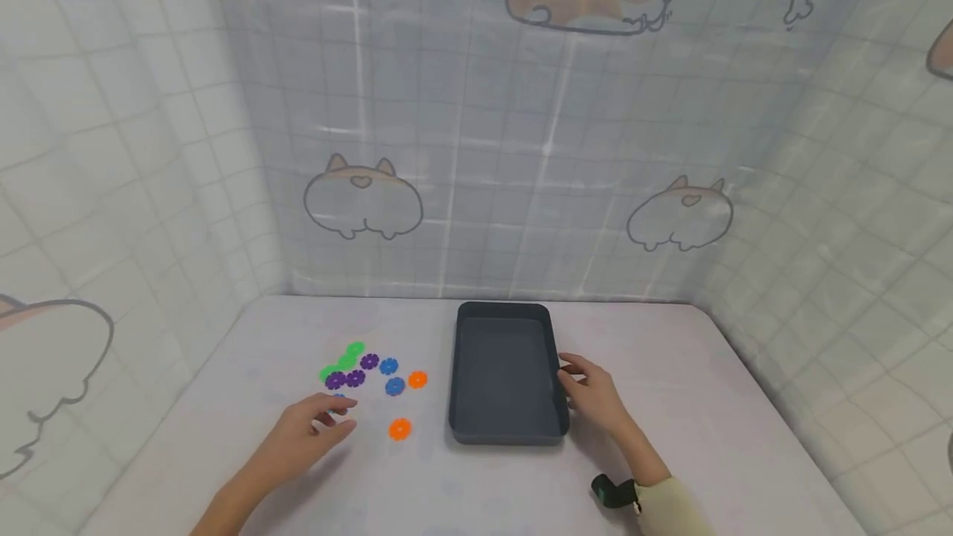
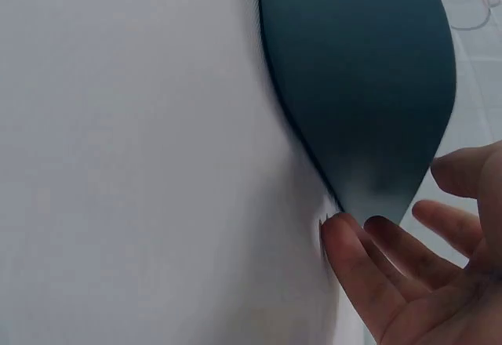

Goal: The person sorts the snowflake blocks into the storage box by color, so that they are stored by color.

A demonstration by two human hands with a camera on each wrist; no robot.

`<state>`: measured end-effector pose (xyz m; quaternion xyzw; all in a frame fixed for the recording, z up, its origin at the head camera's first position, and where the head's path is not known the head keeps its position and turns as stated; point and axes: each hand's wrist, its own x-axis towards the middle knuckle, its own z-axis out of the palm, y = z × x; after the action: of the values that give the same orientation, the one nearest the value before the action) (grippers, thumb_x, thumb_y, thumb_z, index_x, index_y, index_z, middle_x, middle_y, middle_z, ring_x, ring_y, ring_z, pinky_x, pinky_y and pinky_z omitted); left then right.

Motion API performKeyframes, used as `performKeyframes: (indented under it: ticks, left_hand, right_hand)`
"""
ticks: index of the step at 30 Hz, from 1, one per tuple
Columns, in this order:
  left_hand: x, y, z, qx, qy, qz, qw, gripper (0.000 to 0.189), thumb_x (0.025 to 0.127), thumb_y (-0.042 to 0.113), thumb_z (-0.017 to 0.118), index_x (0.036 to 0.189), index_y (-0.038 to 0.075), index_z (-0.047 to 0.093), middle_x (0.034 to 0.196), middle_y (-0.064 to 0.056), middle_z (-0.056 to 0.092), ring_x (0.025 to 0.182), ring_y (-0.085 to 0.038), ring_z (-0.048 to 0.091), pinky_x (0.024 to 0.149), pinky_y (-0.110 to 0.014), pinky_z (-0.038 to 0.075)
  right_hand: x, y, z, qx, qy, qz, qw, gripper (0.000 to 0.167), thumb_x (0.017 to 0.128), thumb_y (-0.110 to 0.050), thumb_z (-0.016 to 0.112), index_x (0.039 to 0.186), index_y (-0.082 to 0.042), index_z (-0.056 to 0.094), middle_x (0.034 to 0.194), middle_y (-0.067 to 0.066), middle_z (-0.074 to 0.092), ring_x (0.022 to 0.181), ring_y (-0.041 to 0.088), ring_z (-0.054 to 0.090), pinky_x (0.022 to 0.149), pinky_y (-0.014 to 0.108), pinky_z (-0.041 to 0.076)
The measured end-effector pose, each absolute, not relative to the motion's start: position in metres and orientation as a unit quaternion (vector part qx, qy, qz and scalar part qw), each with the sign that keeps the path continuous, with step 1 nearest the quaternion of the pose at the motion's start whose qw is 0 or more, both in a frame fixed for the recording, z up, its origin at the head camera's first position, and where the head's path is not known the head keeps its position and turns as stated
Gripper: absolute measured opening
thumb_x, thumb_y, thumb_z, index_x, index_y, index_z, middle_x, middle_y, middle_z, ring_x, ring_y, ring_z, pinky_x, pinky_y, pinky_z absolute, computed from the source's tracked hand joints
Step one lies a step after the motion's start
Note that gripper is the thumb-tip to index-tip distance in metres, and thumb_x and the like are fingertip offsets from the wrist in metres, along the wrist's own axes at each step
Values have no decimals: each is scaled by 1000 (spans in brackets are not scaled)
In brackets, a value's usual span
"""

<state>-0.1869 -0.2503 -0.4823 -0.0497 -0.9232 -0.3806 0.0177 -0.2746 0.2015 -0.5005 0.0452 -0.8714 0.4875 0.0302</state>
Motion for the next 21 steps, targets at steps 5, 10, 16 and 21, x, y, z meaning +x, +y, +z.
performKeyframes:
  ticks: [5,10,16,21]
  left_hand:
    - [-193,-241,-487,-43,-925,-378,4,29,87,29,75,114,19,70,105,5,65,89,-13,56,72,-26,52]
    - [-199,-234,-493,-53,-921,-386,-7,29,85,29,76,112,20,71,103,7,65,90,-13,56,75,-25,52]
    - [-205,-229,-499,-74,-922,-381,-14,29,83,29,78,110,22,71,100,11,65,90,-12,54,74,-26,52]
    - [-211,-224,-501,-96,-924,-369,-17,32,80,30,80,110,23,71,101,12,64,90,-12,55,77,-29,51]
  right_hand:
    - [-277,197,-503,25,-858,513,22,42,97,-18,61,137,-10,55,118,19,61,79,20,64,59,31,58]
    - [-277,196,-501,1,-831,557,5,43,96,-14,61,139,-10,54,117,21,61,82,24,67,60,35,58]
    - [-277,194,-496,-41,-785,617,-28,45,94,-11,61,139,-9,54,115,20,59,81,25,68,60,36,58]
    - [-277,192,-496,-60,-775,628,-39,45,94,-10,61,139,-9,55,113,19,58,80,24,68,61,37,58]
